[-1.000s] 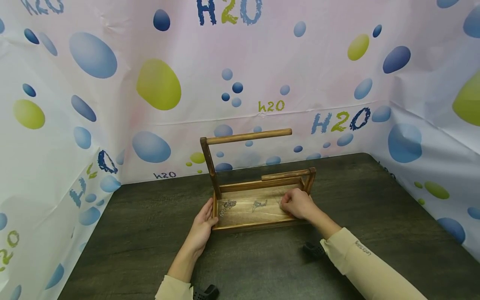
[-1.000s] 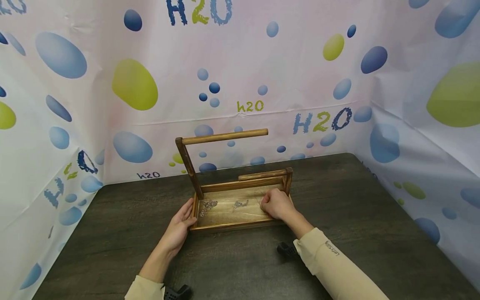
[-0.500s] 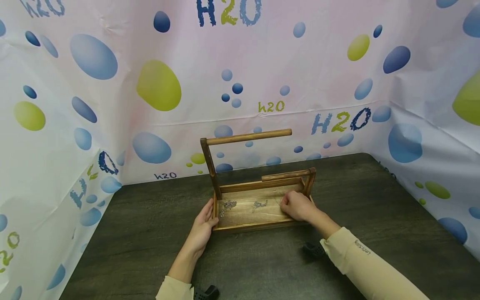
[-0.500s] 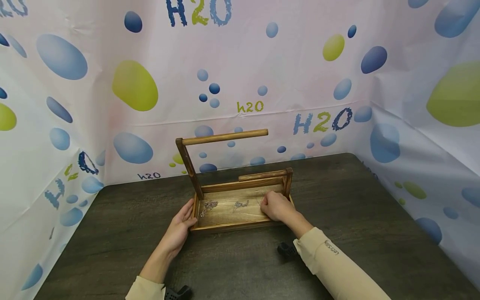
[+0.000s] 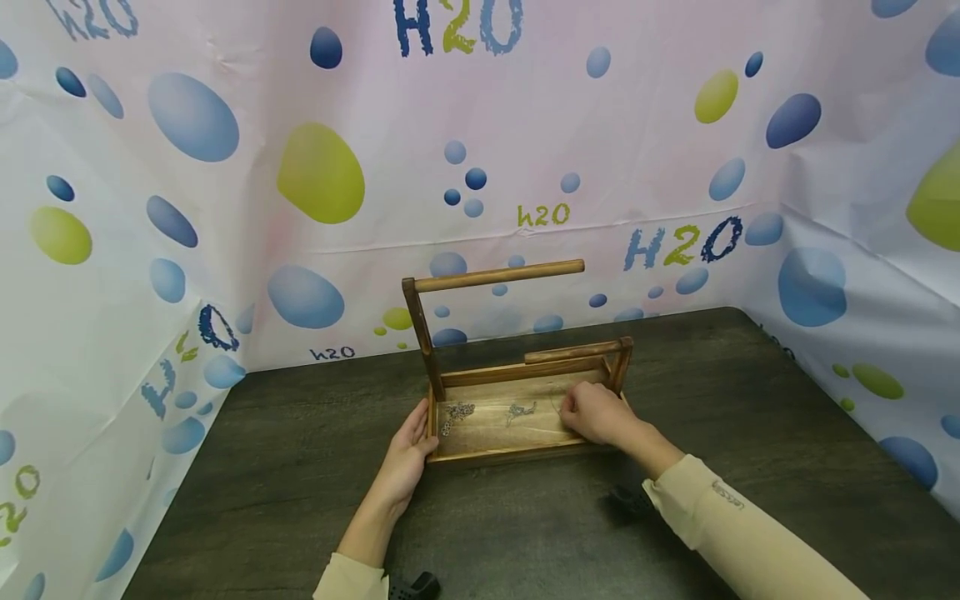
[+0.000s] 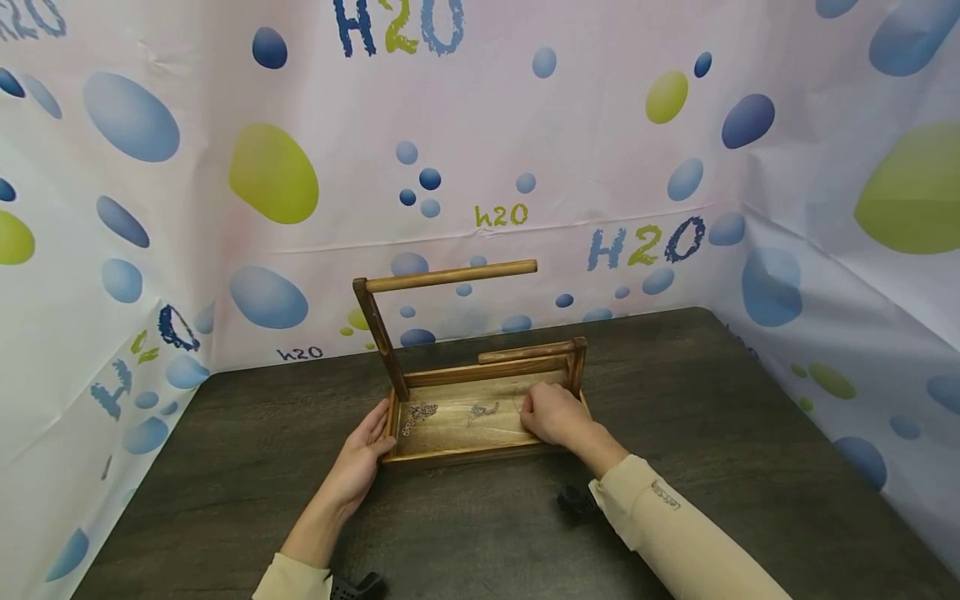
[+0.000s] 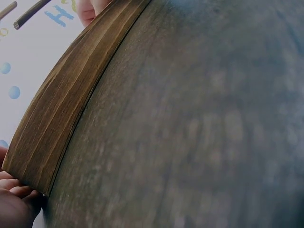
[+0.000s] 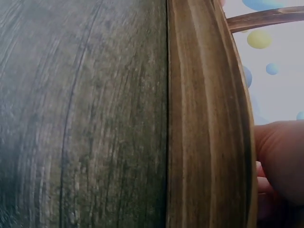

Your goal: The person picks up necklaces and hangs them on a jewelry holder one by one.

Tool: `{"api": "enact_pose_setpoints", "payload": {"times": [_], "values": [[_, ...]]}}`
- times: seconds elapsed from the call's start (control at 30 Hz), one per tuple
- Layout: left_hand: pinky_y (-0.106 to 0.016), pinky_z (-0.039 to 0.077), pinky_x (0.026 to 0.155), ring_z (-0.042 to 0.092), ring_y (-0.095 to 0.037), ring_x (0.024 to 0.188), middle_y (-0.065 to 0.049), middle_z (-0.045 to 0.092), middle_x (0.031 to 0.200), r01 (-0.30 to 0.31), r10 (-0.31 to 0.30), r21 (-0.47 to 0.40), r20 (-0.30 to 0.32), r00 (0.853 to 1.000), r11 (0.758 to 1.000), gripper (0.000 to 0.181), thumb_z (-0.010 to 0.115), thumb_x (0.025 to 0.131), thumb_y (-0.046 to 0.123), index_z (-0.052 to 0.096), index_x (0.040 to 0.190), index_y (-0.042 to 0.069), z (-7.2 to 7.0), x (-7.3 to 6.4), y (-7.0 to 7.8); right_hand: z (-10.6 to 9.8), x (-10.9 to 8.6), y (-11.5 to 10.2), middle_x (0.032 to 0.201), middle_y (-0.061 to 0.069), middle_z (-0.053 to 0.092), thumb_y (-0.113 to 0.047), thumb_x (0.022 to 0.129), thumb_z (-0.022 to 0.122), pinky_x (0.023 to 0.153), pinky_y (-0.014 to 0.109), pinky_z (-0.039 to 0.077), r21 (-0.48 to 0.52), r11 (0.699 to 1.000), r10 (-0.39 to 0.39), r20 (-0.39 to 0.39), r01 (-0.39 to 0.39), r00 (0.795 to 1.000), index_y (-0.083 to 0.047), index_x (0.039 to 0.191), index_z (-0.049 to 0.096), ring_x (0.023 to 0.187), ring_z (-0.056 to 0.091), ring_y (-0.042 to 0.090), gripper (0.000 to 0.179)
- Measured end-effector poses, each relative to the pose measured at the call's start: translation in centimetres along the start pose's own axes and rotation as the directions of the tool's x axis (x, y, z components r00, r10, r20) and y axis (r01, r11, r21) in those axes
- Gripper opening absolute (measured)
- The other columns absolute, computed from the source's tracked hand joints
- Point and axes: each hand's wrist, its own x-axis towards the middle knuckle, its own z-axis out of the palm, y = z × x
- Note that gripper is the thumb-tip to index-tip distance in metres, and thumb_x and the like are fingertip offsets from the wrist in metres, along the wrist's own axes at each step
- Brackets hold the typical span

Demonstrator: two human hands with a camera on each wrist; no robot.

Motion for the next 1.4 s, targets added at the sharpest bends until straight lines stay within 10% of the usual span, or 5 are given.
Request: {"api": "enact_pose_setpoints", "payload": {"times": [0.17,0.63,1.03,1.4], "values": [[-0.055,0.01,0.12,0.004,-0.039,0.152,-0.026,0.005,0.165,-0.002,0.003,0.004,-0.003,1.0,1.0,0.065,0.039,0.102,-0.005,0.008,0.16,-0.003,0.0,0.0,0.0,-0.5,-0.6,-0.1,0.078,0.002,0.062,-0.013,0.092,0.066,0.059,0.034,0.043,0.033,0.999,0.019,-0.051,-0.017,0.999,-0.008,0.093,0.066,0.061,0.051,0.016,0.005],[-0.052,0.009,0.121,0.003,-0.037,0.152,-0.023,0.005,0.165,0.007,-0.007,-0.005,-0.005,1.0,1.0,0.066,0.04,0.102,-0.005,0.009,0.16,-0.002,-0.3,0.2,-0.4,-0.7,-1.5,-0.7,0.129,0.028,0.054,-0.015,0.094,0.069,0.089,0.056,0.05,-0.06,0.998,-0.009,-0.12,0.002,0.993,0.003,0.134,0.058,0.111,0.058,0.042,0.045],[-0.053,0.007,0.121,0.002,-0.038,0.152,-0.025,0.004,0.165,0.0,0.0,-0.014,0.012,1.0,1.0,0.066,0.04,0.102,-0.006,0.008,0.159,-0.004,-0.1,0.0,-0.1,-0.4,-1.2,-0.8,0.111,0.026,0.062,-0.009,0.092,0.069,0.078,0.052,0.054,-0.258,0.966,-0.026,-0.088,0.003,0.996,0.006,0.12,0.065,0.097,0.064,0.039,0.032],[-0.053,0.009,0.121,0.003,-0.038,0.152,-0.025,0.005,0.165,0.006,-0.006,-0.009,0.002,1.0,1.0,0.066,0.04,0.101,-0.007,0.01,0.159,-0.003,-0.1,0.2,-0.2,0.0,-1.0,-0.4,0.08,0.008,0.062,0.0,0.09,0.069,0.063,0.043,0.051,-0.215,0.976,-0.07,-0.137,0.039,0.988,-0.005,0.085,0.069,0.073,0.059,0.024,0.007]]}}
